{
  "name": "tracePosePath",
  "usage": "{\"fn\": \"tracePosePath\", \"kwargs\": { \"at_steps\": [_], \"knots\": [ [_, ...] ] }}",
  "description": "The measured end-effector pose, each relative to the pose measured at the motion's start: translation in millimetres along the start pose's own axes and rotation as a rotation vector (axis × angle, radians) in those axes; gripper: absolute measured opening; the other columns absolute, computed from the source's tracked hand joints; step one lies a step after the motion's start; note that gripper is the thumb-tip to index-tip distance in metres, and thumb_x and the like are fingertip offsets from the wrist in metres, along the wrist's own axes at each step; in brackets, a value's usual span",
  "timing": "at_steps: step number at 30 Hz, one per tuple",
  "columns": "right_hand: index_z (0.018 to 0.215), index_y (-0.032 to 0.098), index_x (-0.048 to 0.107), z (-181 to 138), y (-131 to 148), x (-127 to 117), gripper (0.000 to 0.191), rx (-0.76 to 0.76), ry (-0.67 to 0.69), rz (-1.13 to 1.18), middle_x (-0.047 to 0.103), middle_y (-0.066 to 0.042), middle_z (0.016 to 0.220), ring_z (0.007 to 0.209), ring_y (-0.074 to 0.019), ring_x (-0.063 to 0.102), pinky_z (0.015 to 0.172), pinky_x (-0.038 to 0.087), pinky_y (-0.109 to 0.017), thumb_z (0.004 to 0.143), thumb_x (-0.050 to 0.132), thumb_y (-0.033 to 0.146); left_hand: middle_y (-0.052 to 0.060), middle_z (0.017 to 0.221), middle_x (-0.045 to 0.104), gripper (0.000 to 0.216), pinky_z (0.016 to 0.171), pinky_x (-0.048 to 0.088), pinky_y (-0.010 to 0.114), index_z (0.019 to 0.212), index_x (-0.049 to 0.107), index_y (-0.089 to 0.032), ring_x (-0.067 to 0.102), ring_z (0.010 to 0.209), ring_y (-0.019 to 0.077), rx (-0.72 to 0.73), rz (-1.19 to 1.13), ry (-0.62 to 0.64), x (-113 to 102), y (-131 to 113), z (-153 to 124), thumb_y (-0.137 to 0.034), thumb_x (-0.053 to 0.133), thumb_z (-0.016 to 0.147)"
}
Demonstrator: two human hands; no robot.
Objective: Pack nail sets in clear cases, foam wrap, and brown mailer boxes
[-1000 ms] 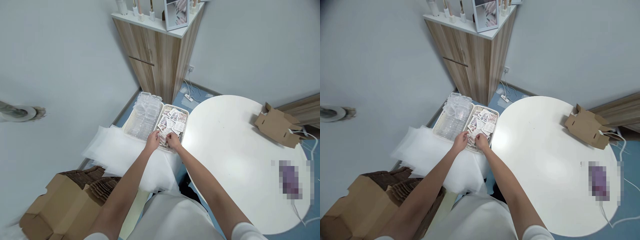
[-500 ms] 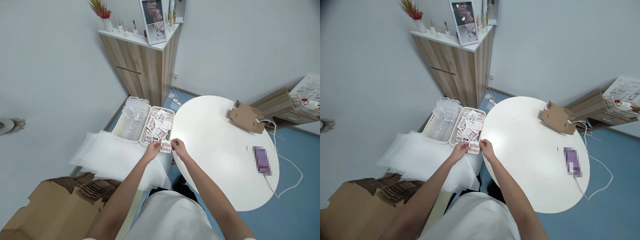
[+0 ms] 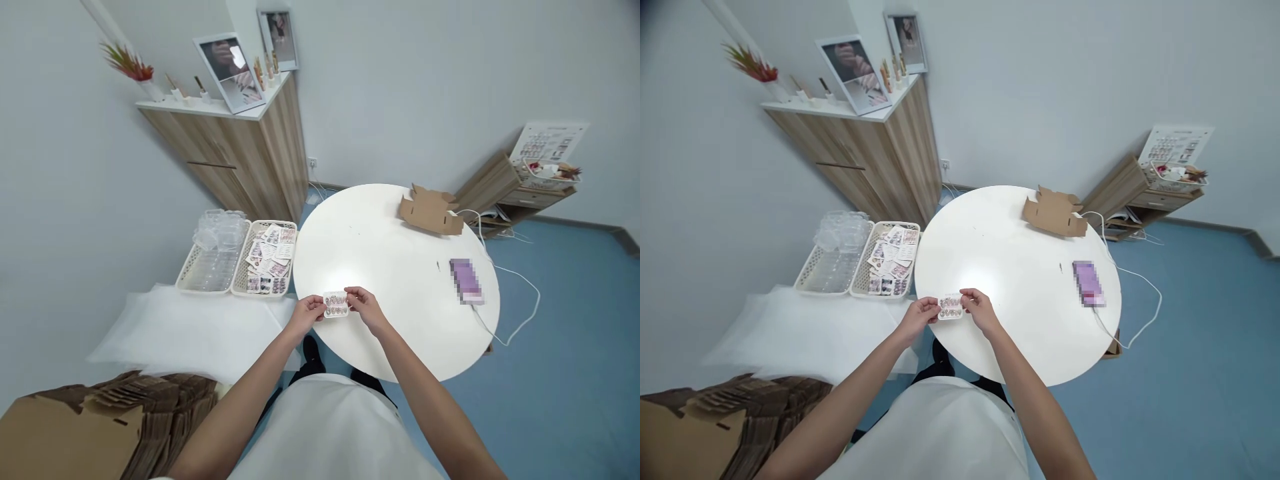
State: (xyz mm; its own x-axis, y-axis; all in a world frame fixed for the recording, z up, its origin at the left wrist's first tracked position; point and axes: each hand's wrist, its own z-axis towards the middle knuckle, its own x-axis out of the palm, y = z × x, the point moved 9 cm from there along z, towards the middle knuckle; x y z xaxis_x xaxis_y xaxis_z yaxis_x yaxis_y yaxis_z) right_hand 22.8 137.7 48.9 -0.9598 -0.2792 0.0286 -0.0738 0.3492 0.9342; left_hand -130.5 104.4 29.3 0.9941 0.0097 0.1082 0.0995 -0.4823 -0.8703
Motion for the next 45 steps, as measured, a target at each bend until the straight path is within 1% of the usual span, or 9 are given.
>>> {"fn": "tracePosePath", "kwargs": {
  "at_steps": [3,6,12,16,19,27,33,38,45],
  "knots": [
    [0.116,0.026,0.046,-31,-5,-34,0.051,-0.022,0.124,-0.002,0.049,-0.004,0.099,0.071,-0.0097,0.054,0.067,0.045,-0.028,0.067,0.06,0.03,0.001,0.065,0.058,0.032,0.055,0.045,0.023,0.083,0.057,-0.013,0.052,0.053,0.0071,-0.017,-0.007,0.001,42,4,-6,-0.036,0.064,0.062],
    [0.126,0.031,0.034,-60,-16,-70,0.068,-0.031,0.191,-0.022,0.046,-0.002,0.098,0.068,-0.008,0.053,0.066,0.045,-0.028,0.064,0.062,0.023,0.0,0.064,0.056,0.037,0.055,0.045,0.023,0.094,0.055,-0.014,0.052,0.053,0.0074,0.004,0.04,0.015,87,7,-10,-0.035,0.062,0.065],
    [0.126,0.027,0.033,-93,-33,-144,0.066,-0.039,0.046,-0.092,0.047,0.002,0.08,0.065,-0.0086,0.052,0.068,0.045,-0.029,0.066,0.06,0.022,0.0,0.07,0.054,0.047,0.061,0.045,0.025,0.115,0.047,-0.017,0.052,0.06,0.0085,0.139,0.224,0.094,168,0,-15,-0.033,0.056,0.072],
    [0.124,0.027,0.035,-105,-31,-170,0.064,-0.062,0.008,-0.109,0.051,0.002,0.075,0.065,-0.0106,0.052,0.068,0.045,-0.029,0.066,0.06,0.023,0.003,0.089,0.055,0.06,0.073,0.045,0.028,0.124,0.039,-0.023,0.054,0.075,0.0109,0.251,0.433,0.237,202,-12,-28,-0.031,0.06,0.069],
    [0.124,0.028,0.035,-111,-26,-178,0.063,-0.095,0.006,-0.131,0.053,0.003,0.073,0.067,-0.0117,0.052,0.072,0.044,-0.031,0.066,0.061,0.024,0.002,0.092,0.054,0.072,0.077,0.044,0.03,0.129,0.029,-0.027,0.054,0.075,0.0106,0.337,0.553,0.267,210,-17,-35,-0.028,0.064,0.066],
    [0.127,0.028,0.033,-109,-30,-170,0.066,-0.121,0.065,-0.166,0.053,0.001,0.078,0.07,-0.0118,0.051,0.072,0.044,-0.031,0.067,0.059,0.024,0.0,0.086,0.053,0.064,0.077,0.045,0.031,0.127,0.033,-0.027,0.054,0.068,0.0098,0.337,0.626,0.236,199,-6,-29,-0.03,0.06,0.069],
    [0.123,0.029,0.037,-90,-27,-147,0.061,-0.13,0.036,-0.204,0.05,0.001,0.083,0.062,-0.0088,0.047,0.068,0.044,-0.029,0.066,0.059,0.023,-0.001,0.086,0.051,0.061,0.074,0.045,0.03,0.128,0.032,-0.029,0.051,0.066,0.0087,0.39,0.642,0.223,172,-10,-24,-0.027,0.057,0.072],
    [0.123,0.029,0.036,-60,-31,-104,0.06,-0.108,0.024,-0.25,0.049,0.002,0.084,0.059,-0.0077,0.046,0.064,0.044,-0.027,0.067,0.056,0.02,0.002,0.093,0.048,0.062,0.072,0.046,0.031,0.128,0.031,-0.029,0.051,0.068,0.0101,0.397,0.694,0.151,124,-9,-10,-0.021,0.056,0.071],
    [0.125,0.028,0.034,-2,-44,-23,0.063,-0.056,0.061,-0.41,0.051,0.002,0.086,0.058,-0.0072,0.046,0.064,0.043,-0.026,0.066,0.054,0.015,0.003,0.095,0.049,0.058,0.072,0.046,0.031,0.123,0.038,-0.024,0.051,0.071,0.0114,0.311,0.712,-0.04,29,9,16,-0.015,0.054,0.068]
  ]
}}
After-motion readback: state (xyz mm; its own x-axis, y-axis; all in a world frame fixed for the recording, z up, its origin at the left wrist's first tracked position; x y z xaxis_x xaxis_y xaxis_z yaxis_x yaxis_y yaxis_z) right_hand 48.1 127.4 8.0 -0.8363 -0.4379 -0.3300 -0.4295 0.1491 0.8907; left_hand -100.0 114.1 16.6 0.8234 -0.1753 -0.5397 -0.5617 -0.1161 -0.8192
